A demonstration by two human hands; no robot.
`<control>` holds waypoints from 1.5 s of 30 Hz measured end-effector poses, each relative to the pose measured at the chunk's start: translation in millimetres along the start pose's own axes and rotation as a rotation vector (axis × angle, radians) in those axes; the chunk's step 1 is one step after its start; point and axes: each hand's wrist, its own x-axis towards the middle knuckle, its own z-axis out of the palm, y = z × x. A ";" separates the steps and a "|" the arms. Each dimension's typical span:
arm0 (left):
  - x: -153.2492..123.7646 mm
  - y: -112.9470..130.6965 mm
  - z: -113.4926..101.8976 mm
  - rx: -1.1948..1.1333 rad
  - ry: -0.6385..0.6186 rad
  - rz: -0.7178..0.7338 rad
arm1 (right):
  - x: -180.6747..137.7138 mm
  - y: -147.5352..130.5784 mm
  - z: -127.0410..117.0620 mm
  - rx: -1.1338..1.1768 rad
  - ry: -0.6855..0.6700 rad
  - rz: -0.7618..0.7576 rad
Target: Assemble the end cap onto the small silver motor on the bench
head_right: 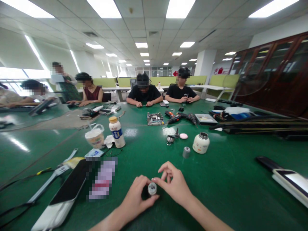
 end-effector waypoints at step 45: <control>-2.0 -5.4 3.7 0.027 -0.012 0.020 | -4.5 -4.9 10.0 -0.137 -0.162 -0.080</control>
